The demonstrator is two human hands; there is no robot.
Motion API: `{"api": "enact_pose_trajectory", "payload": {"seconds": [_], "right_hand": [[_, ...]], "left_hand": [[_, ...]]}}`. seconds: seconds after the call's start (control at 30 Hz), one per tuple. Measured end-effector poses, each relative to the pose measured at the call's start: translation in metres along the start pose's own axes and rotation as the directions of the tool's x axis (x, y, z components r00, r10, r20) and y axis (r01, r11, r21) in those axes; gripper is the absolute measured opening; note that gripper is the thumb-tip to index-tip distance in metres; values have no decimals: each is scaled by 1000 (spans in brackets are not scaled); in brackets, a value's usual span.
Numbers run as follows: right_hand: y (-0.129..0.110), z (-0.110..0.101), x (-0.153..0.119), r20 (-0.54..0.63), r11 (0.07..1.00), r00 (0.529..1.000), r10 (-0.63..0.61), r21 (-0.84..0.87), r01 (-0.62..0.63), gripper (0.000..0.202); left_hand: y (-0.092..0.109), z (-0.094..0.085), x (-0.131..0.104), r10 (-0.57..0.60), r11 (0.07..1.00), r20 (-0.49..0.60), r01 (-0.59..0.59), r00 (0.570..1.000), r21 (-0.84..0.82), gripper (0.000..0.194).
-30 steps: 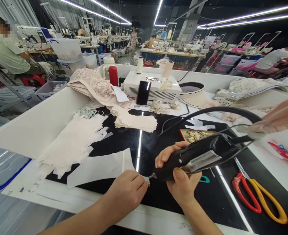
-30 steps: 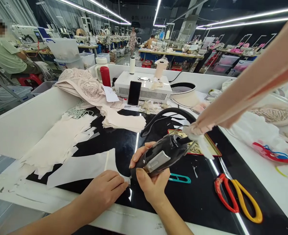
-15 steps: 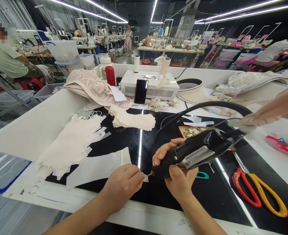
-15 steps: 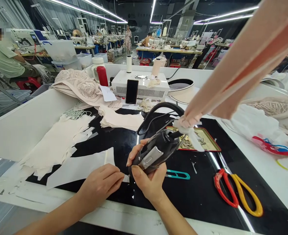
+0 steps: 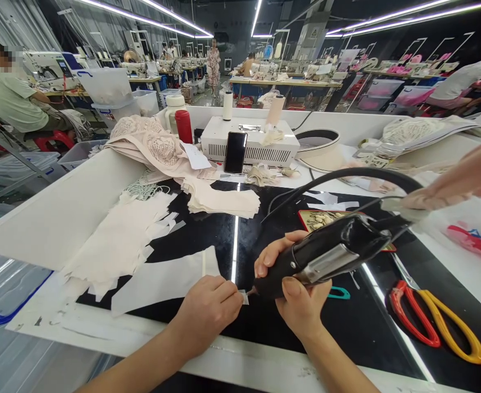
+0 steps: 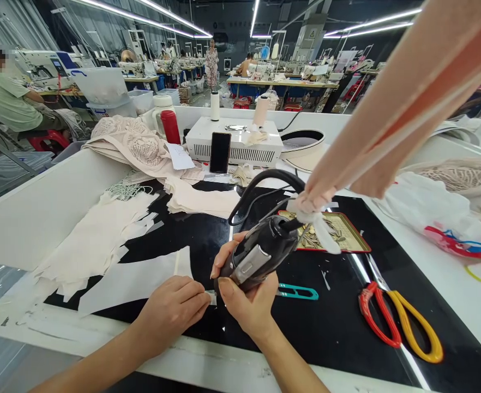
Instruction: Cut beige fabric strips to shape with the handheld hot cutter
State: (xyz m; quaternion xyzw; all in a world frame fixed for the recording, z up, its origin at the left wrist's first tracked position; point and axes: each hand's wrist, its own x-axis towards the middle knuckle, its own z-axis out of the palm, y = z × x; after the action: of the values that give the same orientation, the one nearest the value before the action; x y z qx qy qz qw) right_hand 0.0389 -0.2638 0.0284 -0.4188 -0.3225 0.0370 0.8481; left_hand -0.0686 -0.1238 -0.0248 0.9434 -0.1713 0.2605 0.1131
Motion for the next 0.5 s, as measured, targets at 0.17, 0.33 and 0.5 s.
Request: {"api": "enact_pose_trajectory", "payload": {"seconds": [0.17,0.33,0.5], "right_hand": [[0,-1,0,4,1000,1000,6,3,-6,41],[0,-2,0,8,1000,1000,11,4,-11,41],[-1,-1,1,9,1000,1000,12,4,-12,39]], "left_hand": [[-1,-8,4,-39,999,-15,38,999,-38,21],[0,-12,3,-68,997,-9,67,998,-47,20],[1,-9,0,-53,998,19,54,998,-44,19]]}}
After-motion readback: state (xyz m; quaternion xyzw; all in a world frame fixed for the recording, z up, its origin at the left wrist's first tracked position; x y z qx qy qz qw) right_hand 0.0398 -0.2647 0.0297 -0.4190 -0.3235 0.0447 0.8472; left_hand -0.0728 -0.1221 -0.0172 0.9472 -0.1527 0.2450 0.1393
